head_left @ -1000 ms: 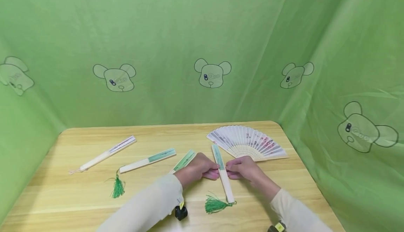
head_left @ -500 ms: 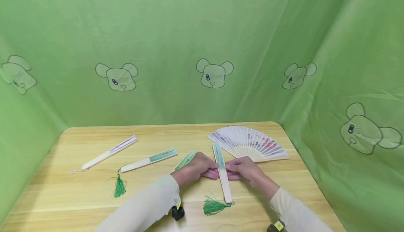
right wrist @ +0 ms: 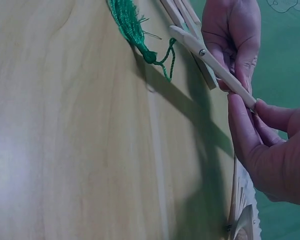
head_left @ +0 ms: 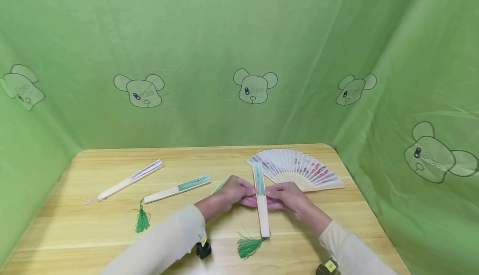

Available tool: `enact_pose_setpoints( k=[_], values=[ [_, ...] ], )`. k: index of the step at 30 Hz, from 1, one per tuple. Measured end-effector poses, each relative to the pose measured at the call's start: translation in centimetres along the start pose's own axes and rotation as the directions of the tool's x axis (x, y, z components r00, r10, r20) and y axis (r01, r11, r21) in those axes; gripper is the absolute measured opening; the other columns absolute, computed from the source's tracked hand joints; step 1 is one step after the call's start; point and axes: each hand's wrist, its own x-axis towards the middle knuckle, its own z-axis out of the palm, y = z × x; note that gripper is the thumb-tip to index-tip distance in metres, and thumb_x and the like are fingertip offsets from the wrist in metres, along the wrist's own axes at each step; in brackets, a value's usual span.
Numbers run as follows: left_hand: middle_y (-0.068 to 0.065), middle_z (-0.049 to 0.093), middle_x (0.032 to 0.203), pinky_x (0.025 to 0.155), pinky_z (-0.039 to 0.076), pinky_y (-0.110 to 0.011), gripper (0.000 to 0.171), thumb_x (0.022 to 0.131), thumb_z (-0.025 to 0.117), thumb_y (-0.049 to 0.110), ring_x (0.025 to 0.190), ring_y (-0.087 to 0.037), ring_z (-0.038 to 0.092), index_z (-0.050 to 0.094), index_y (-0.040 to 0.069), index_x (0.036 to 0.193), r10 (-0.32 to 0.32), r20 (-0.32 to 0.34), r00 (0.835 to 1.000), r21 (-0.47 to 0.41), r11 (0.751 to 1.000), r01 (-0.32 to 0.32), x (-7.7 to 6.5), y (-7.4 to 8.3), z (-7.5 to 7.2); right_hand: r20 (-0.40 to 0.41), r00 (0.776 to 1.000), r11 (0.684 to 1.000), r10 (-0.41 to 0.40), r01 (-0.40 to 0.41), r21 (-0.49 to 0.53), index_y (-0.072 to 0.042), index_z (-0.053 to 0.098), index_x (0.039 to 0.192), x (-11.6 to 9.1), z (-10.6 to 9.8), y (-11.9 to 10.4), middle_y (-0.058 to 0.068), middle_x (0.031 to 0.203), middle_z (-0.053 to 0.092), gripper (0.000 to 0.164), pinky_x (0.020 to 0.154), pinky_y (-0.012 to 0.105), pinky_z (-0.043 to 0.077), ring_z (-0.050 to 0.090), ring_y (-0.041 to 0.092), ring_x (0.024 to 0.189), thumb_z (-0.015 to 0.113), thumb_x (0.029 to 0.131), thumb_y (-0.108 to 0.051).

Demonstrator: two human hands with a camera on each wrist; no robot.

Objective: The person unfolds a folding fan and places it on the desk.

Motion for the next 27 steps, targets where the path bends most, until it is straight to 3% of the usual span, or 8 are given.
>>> enact_pose_setpoints(
  k=[10,21,27],
  values=[
    [-0.026,0.078,0.091,0.072,0.07,-0.035,0.016,0.097,0.069,0.001,0.072,-0.026,0.079,0.074,-0.008,0.109,0.087,0.003,0.996,0.031,0.996,-0.087,-1.1,1.4,-0.5,0.01,0.997,0.997,-0.072,0.072,-0.029,0.019,0.055,0.131,-0.4,0.9,-1.2,0.021,0.105,0.075,0.039,0.089,0.037,0.069,0.076,0.022,0.089,0.064,0.1,-0.003],
    [-0.023,0.078,0.089,0.071,0.07,-0.034,0.018,0.096,0.072,0.006,0.066,-0.017,0.077,0.074,-0.008,0.108,0.123,0.005,0.992,0.037,0.992,-0.123,-1.2,1.9,-1.3,0.039,0.989,0.989,-0.143,0.145,-0.038,0.021,0.054,0.131,-0.6,1.7,-2.0,0.018,0.104,0.075,0.038,0.088,0.036,0.069,0.076,0.02,0.087,0.062,0.101,-0.001],
    [-0.022,0.078,0.089,0.073,0.07,-0.035,0.018,0.097,0.071,0.006,0.067,-0.017,0.077,0.074,-0.008,0.108,0.132,-0.004,0.991,0.031,0.991,-0.132,-1.5,2.2,-1.6,0.004,0.99,0.989,-0.143,0.143,-0.023,0.021,0.054,0.129,-0.7,2.2,-2.2,0.017,0.104,0.075,0.035,0.087,0.033,0.069,0.076,0.018,0.085,0.06,0.101,0.001]
  ],
)
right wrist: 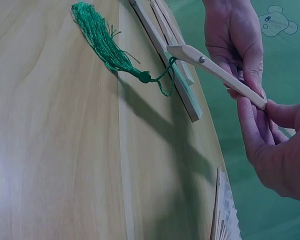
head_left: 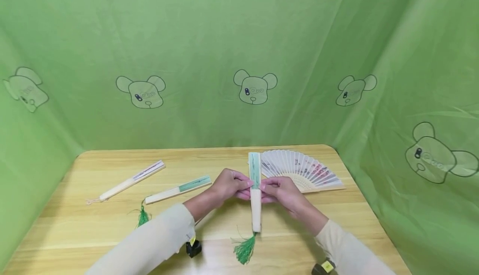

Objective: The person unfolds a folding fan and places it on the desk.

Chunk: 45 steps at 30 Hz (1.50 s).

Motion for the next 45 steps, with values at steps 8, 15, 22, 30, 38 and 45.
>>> enact_pose_setpoints(
  k=[8,15,22,30,38,45],
  values=[
    [-0.024,0.078,0.091,0.074,0.07,-0.035,0.017,0.098,0.068,0.003,0.069,-0.017,0.077,0.073,-0.009,0.109,0.024,-0.019,1.0,-0.01,1.0,-0.024,-0.2,0.4,-0.5,-0.068,0.998,0.999,0.015,-0.013,0.029,0.017,0.059,0.128,0.1,0.3,-0.3,0.013,0.099,0.075,0.033,0.084,0.031,0.069,0.075,0.018,0.086,0.063,0.1,-0.001],
    [-0.027,0.077,0.096,0.077,0.07,-0.037,0.019,0.099,0.066,0.002,0.07,-0.017,0.077,0.07,-0.012,0.111,0.055,-0.022,0.998,-0.038,0.998,-0.056,-0.2,0.6,-0.8,-0.099,0.995,0.996,0.021,-0.012,0.093,0.018,0.056,0.131,0.3,0.0,-0.1,0.012,0.098,0.077,0.039,0.085,0.031,0.069,0.076,0.018,0.086,0.065,0.099,-0.003],
    [-0.027,0.077,0.097,0.087,0.068,-0.047,0.019,0.099,0.067,0.002,0.071,-0.016,0.077,0.07,-0.012,0.112,0.072,-0.066,0.995,-0.034,0.997,-0.074,-0.3,1.0,-1.3,-0.137,0.99,0.982,0.027,-0.001,0.188,0.018,0.053,0.135,0.3,-0.4,0.2,0.011,0.094,0.078,0.045,0.089,0.032,0.068,0.078,0.018,0.086,0.067,0.098,-0.004],
    [-0.024,0.077,0.095,0.081,0.07,-0.04,0.019,0.099,0.065,0.0,0.068,-0.015,0.075,0.069,-0.013,0.113,0.092,-0.11,0.99,-0.031,0.995,-0.096,-0.5,1.2,-1.9,-0.139,0.99,0.968,0.028,0.007,0.251,0.019,0.048,0.138,0.2,-0.7,0.1,0.008,0.092,0.077,0.046,0.091,0.031,0.067,0.077,0.017,0.084,0.063,0.1,-0.001],
    [-0.014,0.074,0.082,0.078,0.07,-0.038,0.019,0.1,0.064,0.0,0.066,-0.015,0.075,0.067,-0.013,0.113,0.103,-0.163,0.981,-0.061,0.992,-0.114,-0.2,1.1,-2.8,-0.178,0.982,0.944,0.065,-0.003,0.331,0.006,0.065,0.117,0.3,-1.1,0.1,0.006,0.088,0.075,0.021,0.091,0.032,0.067,0.076,0.016,0.081,0.066,0.096,0.001],
    [-0.01,0.071,0.082,0.079,0.07,-0.035,0.017,0.101,0.062,-0.001,0.07,-0.014,0.073,0.067,-0.012,0.113,0.117,-0.206,0.972,-0.06,0.989,-0.132,-0.3,1.3,-3.7,-0.162,0.986,0.929,0.043,0.02,0.369,-0.002,0.07,0.099,0.2,-1.5,0.2,0.007,0.089,0.076,0.007,0.093,0.032,0.067,0.076,0.017,0.083,0.064,0.097,0.003]
  ],
)
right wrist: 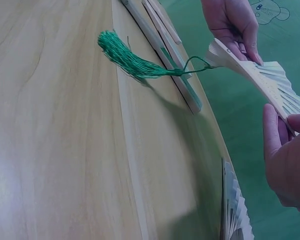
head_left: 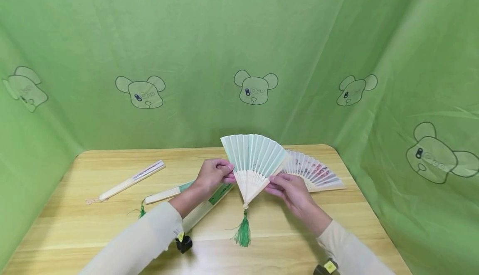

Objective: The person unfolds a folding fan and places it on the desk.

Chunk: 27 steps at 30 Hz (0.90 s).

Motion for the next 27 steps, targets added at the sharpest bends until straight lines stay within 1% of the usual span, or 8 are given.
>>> enact_pose_setpoints(
  k=[6,13,15,16,19,21,23,27],
  values=[
    [-0.009,0.068,0.083,0.079,0.07,-0.033,0.02,0.102,0.061,0.0,0.071,-0.015,0.073,0.065,-0.012,0.118,-0.003,-0.019,1.0,-0.042,0.999,0.003,0.1,0.4,-0.6,0.011,1.0,1.0,-0.006,0.006,0.012,0.003,0.067,0.108,-0.2,-0.4,0.1,0.009,0.093,0.076,0.01,0.095,0.032,0.066,0.078,0.019,0.088,0.065,0.097,0.001],
    [-0.009,0.069,0.083,0.082,0.07,-0.033,0.018,0.102,0.061,0.002,0.072,-0.015,0.074,0.064,-0.01,0.116,0.001,-0.068,0.998,-0.075,0.997,-0.006,0.1,0.8,-1.4,0.009,1.0,0.998,-0.02,0.019,0.052,0.0,0.068,0.102,-0.1,-0.7,0.2,0.009,0.093,0.077,0.005,0.096,0.031,0.065,0.078,0.019,0.09,0.065,0.098,0.0],
    [-0.009,0.071,0.085,0.077,0.07,-0.029,0.018,0.103,0.061,0.004,0.072,-0.016,0.075,0.065,-0.008,0.116,-0.004,-0.085,0.996,-0.073,0.997,-0.002,0.0,1.0,-1.6,0.007,1.0,0.998,-0.021,0.02,0.063,0.0,0.067,0.102,-0.1,-0.7,0.2,0.009,0.093,0.077,0.004,0.096,0.031,0.065,0.078,0.018,0.091,0.064,0.099,0.0],
    [-0.009,0.071,0.086,0.069,0.068,-0.025,0.018,0.103,0.062,0.006,0.073,-0.015,0.076,0.065,-0.006,0.116,-0.007,-0.095,0.995,-0.066,0.998,0.001,0.0,1.0,-1.7,0.004,1.0,0.997,-0.021,0.021,0.068,0.001,0.066,0.103,-0.2,-0.7,0.2,0.009,0.094,0.077,0.005,0.096,0.031,0.065,0.078,0.019,0.091,0.064,0.099,0.0],
    [-0.009,0.073,0.087,0.064,0.066,-0.02,0.018,0.103,0.062,0.008,0.075,-0.016,0.077,0.065,-0.003,0.117,-0.017,-0.115,0.993,-0.07,0.998,0.009,0.0,1.2,-1.9,-0.005,1.0,0.996,-0.018,0.019,0.082,0.003,0.064,0.107,-0.2,-0.6,0.3,0.01,0.095,0.076,0.008,0.097,0.031,0.065,0.078,0.019,0.092,0.064,0.1,-0.002],
    [-0.008,0.073,0.087,0.067,0.067,-0.021,0.018,0.104,0.061,0.007,0.077,-0.017,0.078,0.065,-0.004,0.118,-0.017,-0.123,0.992,-0.088,0.996,0.006,0.1,1.2,-2.0,-0.01,1.0,0.996,-0.016,0.017,0.088,0.004,0.062,0.109,-0.3,-0.6,0.3,0.01,0.097,0.076,0.012,0.098,0.031,0.065,0.078,0.019,0.092,0.064,0.1,-0.004],
    [-0.008,0.073,0.087,0.08,0.069,-0.027,0.019,0.104,0.059,0.004,0.079,-0.018,0.077,0.063,-0.006,0.119,-0.009,-0.128,0.992,-0.124,0.992,-0.007,0.2,1.3,-2.1,-0.017,1.0,0.995,-0.014,0.015,0.098,0.005,0.06,0.111,-0.3,-0.5,0.3,0.01,0.098,0.075,0.014,0.098,0.031,0.065,0.078,0.019,0.093,0.064,0.101,-0.004],
    [-0.008,0.071,0.088,0.085,0.069,-0.029,0.02,0.104,0.056,0.001,0.079,-0.017,0.076,0.061,-0.009,0.121,0.004,-0.145,0.989,-0.171,0.985,-0.029,0.3,1.4,-2.4,-0.021,1.0,0.994,-0.009,0.011,0.11,0.005,0.058,0.114,-0.4,-0.4,0.4,0.01,0.1,0.075,0.017,0.1,0.031,0.064,0.078,0.02,0.096,0.063,0.102,-0.006]
  ],
)
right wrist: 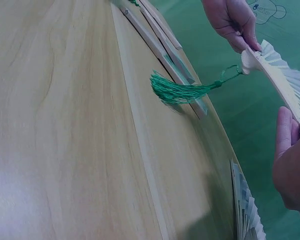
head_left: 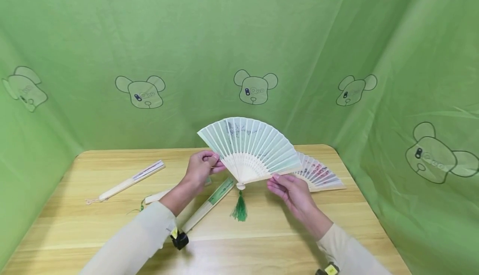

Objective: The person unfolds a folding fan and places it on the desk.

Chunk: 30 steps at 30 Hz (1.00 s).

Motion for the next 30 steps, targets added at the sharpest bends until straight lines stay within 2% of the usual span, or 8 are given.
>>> enact_pose_setpoints(
  k=[6,15,24,30],
  values=[
    [-0.007,0.069,0.088,0.084,0.069,-0.027,0.021,0.105,0.055,0.002,0.078,-0.013,0.075,0.057,-0.011,0.122,0.003,-0.022,1.0,-0.048,0.999,-0.004,0.0,0.3,-0.4,0.002,1.0,0.999,0.003,-0.004,0.034,0.003,0.06,0.116,0.0,0.3,0.1,0.011,0.104,0.076,0.016,0.102,0.032,0.063,0.077,0.021,0.101,0.06,0.104,-0.007],
    [-0.008,0.066,0.09,0.09,0.067,-0.027,0.013,0.106,0.052,0.0,0.082,-0.015,0.074,0.056,-0.008,0.114,0.015,-0.062,0.998,-0.15,0.988,-0.025,0.0,0.5,-0.7,0.002,1.0,0.996,-0.017,0.017,0.089,0.0,0.065,0.113,0.0,1.1,0.3,0.01,0.102,0.077,0.013,0.103,0.032,0.063,0.077,0.021,0.1,0.055,0.106,-0.005],
    [-0.01,0.067,0.093,0.093,0.066,-0.028,0.01,0.106,0.051,0.0,0.084,-0.016,0.074,0.056,-0.008,0.109,0.044,-0.097,0.994,-0.196,0.979,-0.062,-0.1,0.6,-0.4,-0.021,0.999,0.986,-0.037,0.04,0.163,-0.004,0.069,0.103,-0.2,1.3,0.4,0.012,0.101,0.077,0.013,0.101,0.03,0.063,0.077,0.02,0.097,0.056,0.105,-0.005],
    [-0.012,0.064,0.095,0.095,0.066,-0.029,0.012,0.107,0.049,0.0,0.087,-0.016,0.072,0.055,-0.009,0.113,0.046,-0.13,0.99,-0.239,0.968,-0.076,-0.2,0.5,-0.1,-0.024,0.998,0.983,-0.056,0.059,0.175,-0.004,0.068,0.102,-0.3,1.6,0.4,0.01,0.099,0.077,0.014,0.102,0.031,0.063,0.077,0.019,0.096,0.055,0.106,-0.005]
  ],
)
